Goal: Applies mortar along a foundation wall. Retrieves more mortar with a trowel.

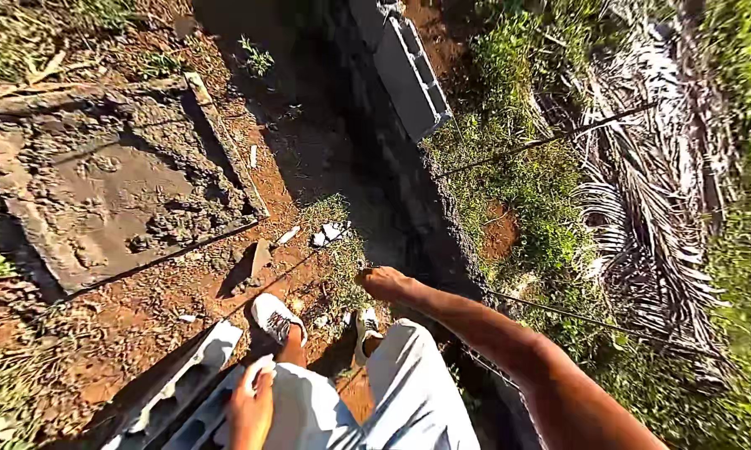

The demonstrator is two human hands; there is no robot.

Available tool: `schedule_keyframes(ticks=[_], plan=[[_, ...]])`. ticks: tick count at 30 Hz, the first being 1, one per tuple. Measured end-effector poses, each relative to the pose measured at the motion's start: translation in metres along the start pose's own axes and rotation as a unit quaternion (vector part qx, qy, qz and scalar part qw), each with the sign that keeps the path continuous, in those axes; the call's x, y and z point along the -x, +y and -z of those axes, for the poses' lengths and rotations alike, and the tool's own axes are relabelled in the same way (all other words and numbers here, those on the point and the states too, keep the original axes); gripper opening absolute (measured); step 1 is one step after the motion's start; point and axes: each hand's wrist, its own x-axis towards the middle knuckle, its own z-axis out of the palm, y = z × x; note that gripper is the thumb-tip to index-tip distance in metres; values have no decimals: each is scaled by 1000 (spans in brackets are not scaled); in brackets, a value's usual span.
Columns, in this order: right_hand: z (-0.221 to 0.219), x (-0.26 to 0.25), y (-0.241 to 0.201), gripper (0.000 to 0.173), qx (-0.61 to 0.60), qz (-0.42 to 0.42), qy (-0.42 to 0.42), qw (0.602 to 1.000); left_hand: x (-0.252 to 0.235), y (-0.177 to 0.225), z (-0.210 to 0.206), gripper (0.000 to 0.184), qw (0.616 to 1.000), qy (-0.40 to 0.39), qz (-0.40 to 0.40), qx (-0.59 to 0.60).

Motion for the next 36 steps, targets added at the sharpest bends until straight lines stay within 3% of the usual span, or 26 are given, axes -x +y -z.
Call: schedule_keyframes(ticks=[4, 9, 12, 16, 18, 23, 26, 30, 33, 36], plan=[[38, -93, 4, 33, 16, -16, -12, 1000, -86, 49, -62, 34, 993, -100, -57, 15], [24, -251, 38, 29, -13, 28, 33, 999, -108, 0, -136, 33, 974, -224, 19, -25], [2, -332, 69, 30, -32, 22, 61, 997, -118, -21, -146, 34, 938, -319, 121, -62], [-39, -404, 93, 32, -44, -30, 56, 997, -129, -24, -146, 31, 960, -217, 132, 118], [-62, -434, 98, 36, -55, -26, 77, 995, -134, -27, -146, 32, 952, -173, 150, 203], [-101, -509, 86, 57, -19, 10, 147, 989, -146, -34, -137, 30, 939, -175, 205, 214], [-117, -544, 72, 58, 16, 5, 136, 991, -155, -40, -134, 29, 939, -173, 210, 209], [-134, -546, 52, 47, 23, -8, 102, 994, -162, -58, -131, 31, 956, -167, 185, 158], [-120, -464, 52, 43, -96, -12, 9, 995, -169, -63, -137, 34, 962, -187, 171, 104], [-118, -356, 66, 37, -244, -39, -3, 969, -168, -69, -142, 36, 962, -192, 183, 67]])
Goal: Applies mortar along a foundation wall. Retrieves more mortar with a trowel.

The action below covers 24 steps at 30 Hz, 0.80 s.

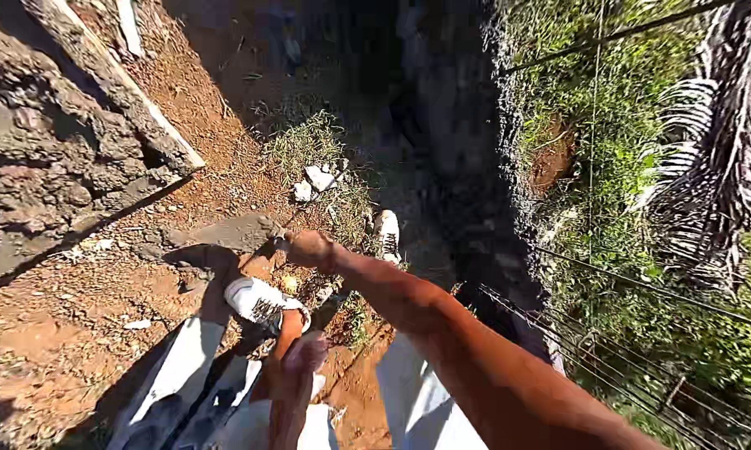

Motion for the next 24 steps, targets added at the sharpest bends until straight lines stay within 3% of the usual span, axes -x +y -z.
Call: schedule_keyframes(ticks=[2, 4, 6, 8, 9, 11, 14, 17, 21, 24], plan=[[13, 75, 28, 48, -113, -81, 2, 990, 6, 1, -2, 34, 997, 17, -2, -80], [25, 143, 67, 56, -249, -153, 59, 954, 19, 16, -3, 31, 989, 13, 2, -146], [34, 205, 114, 59, -423, -180, 153, 875, 33, 39, -2, 30, 984, -7, 4, -177], [48, 257, 159, 57, -575, -177, 243, 761, 38, 59, 2, 30, 977, -8, -5, -211], [57, 279, 183, 53, -609, -179, 285, 718, 37, 71, 4, 30, 972, 2, -9, -235], [75, 312, 230, 50, -615, -207, 347, 677, 33, 95, 2, 29, 960, 35, -24, -276], [102, 336, 280, 47, -609, -241, 394, 645, 23, 137, -20, 29, 948, 78, -45, -306], [133, 353, 301, 42, -634, -216, 379, 639, 15, 183, -78, 29, 955, 90, -64, -275], [159, 351, 292, 35, -660, -144, 321, 664, -2, 228, -178, 30, 968, 42, -97, -228], [169, 338, 260, 31, -681, -115, 282, 666, -15, 240, -231, 29, 952, -17, -112, -283]])
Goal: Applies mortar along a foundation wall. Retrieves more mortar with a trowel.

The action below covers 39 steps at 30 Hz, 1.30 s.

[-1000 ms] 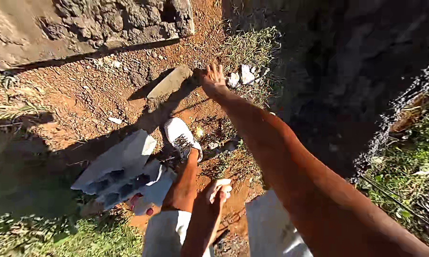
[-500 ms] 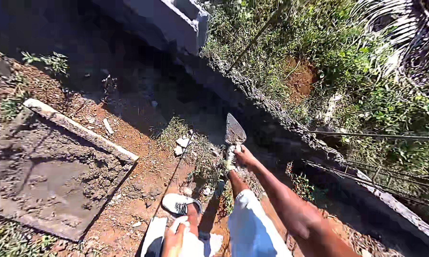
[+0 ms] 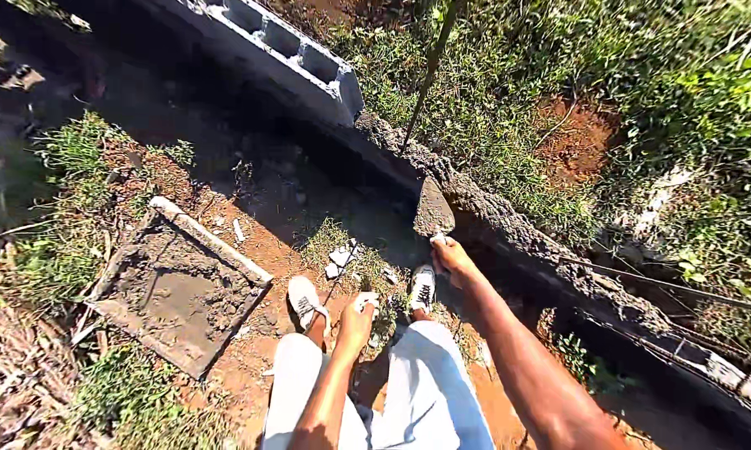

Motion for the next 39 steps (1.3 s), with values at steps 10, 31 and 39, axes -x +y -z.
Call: schedule_keyframes(ticks=[10, 31, 39], plan=[[-154, -62, -106, 28, -169, 41, -9, 985, -90, 41, 76, 29, 990, -24, -82, -116], [-184, -195, -263, 57, 26, -57, 257, 964, -413, 231, 116, 70, 970, -112, 93, 196], [-180, -153, -249, 53, 198, -39, 180, 963, -427, 275, 67, 82, 957, -19, 134, 257]])
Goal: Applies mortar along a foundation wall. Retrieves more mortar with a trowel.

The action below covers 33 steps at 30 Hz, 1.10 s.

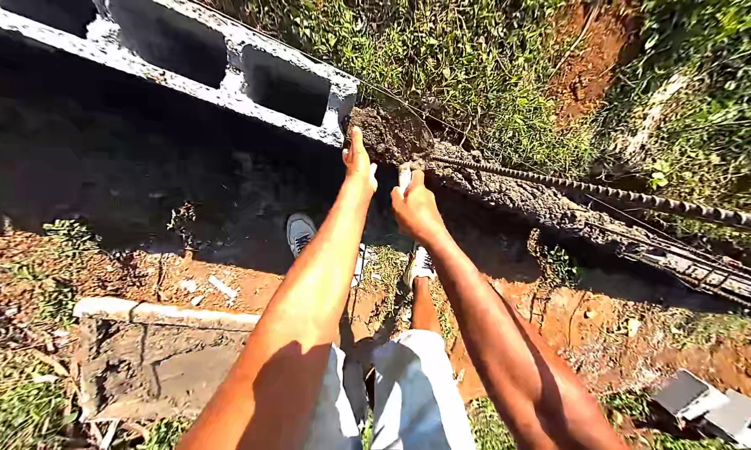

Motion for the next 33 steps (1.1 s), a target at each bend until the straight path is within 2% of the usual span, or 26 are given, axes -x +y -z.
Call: schedule_keyframes(ticks=[3, 5, 7, 10, 12, 14, 16, 18, 21, 22, 25, 27, 30, 33], plan=[[3, -27, -23, 56, -8, -2, 36, 999, -1, -1, -2, 80, 999, 5, 34, 24], [-14, -29, -31, 57, -8, -4, 52, 999, -2, 1, -1, 80, 998, 12, 46, 29], [-36, -10, -21, 56, -17, 8, 45, 999, -9, 3, -2, 81, 998, 23, 51, 14], [-39, 30, 10, 50, -32, 19, -5, 999, -19, -6, 4, 71, 999, -22, 19, 38], [-27, 29, 14, 51, -32, 11, -15, 999, -25, -7, 7, 65, 997, -61, 3, 56], [-18, 8, 3, 54, -22, -9, -9, 1000, -27, -8, 9, 64, 996, -67, 12, 64], [-30, 3, 0, 54, -32, -13, -1, 999, -28, -9, 15, 63, 996, -60, 19, 61], [-59, 29, 22, 51, -59, -3, -24, 998, -25, -9, 17, 65, 999, -32, 26, 33], [-75, 69, 76, 52, -44, -51, -98, 993, -17, -18, 21, 63, 999, 7, 25, -20], [-72, 82, 95, 54, -55, -70, -95, 992, -20, -20, 24, 58, 999, 0, 26, -26], [-45, 96, 160, 49, -111, -96, -13, 989, -24, -33, 25, 37, 998, -45, 11, -50], [-8, 83, 179, 43, -144, -112, 30, 983, -20, -44, 22, 36, 997, -65, 8, -49], [48, 41, 174, 40, -162, -92, 48, 981, -12, -61, 11, 34, 998, -48, -6, -33], [77, 10, 118, 42, -130, -108, 31, 985, -7, -77, 3, 42, 999, -48, 2, -16]])
